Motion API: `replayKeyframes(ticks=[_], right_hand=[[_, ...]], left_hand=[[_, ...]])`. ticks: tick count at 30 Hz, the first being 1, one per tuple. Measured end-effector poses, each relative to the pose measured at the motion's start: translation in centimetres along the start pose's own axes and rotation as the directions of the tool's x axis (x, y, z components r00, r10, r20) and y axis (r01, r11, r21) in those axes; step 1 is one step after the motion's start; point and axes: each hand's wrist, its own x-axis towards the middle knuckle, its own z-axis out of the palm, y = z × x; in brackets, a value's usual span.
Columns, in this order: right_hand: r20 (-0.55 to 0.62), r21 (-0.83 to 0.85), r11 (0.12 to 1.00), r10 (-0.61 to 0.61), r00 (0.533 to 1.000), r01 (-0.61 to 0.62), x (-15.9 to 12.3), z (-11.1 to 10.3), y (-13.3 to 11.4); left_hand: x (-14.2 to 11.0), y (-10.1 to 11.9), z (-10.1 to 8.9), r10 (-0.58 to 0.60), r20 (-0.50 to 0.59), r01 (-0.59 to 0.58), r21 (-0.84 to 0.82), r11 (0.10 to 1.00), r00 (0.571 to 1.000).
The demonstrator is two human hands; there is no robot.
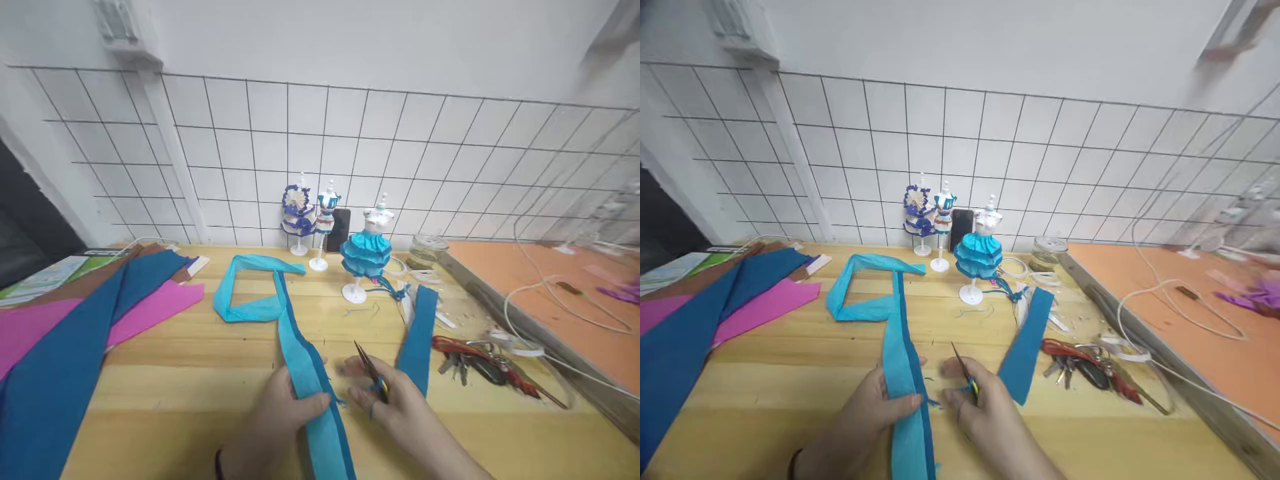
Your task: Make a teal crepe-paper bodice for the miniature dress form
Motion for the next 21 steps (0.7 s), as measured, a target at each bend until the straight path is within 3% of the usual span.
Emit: replayKeyframes(ticks=[4, 8, 16, 21], right_hand=[[0.019, -0.015, 1.0, 0.009, 1.0, -0.008, -0.4, -0.3, -0.3], [0.203, -0.003, 1.0, -0.011, 0.979, 0.012, -1.7, -0.8, -0.6], [0.24, -0.069, 0.988, -0.121, 0.963, 0.141, -2.2, -0.9, 1.3], [0.176, 0.03, 0.999, -0.041, 0.983, 0.036, -1.9, 0.0, 0.6]], left_hand=[[0.2, 0.2, -0.3, -0.017, -0.129, 0.016, -0.012, 1.0, 0.991], [0.2, 0.9, -0.1, -0.009, -0.197, -0.008, -0.085, 0.996, 0.98], [0.3, 1.1, -0.2, 0.049, -0.192, -0.071, -0.109, 0.992, 0.98], [0.1, 1.1, 0.0, 0.037, -0.141, -0.054, -0.114, 0.992, 0.989]])
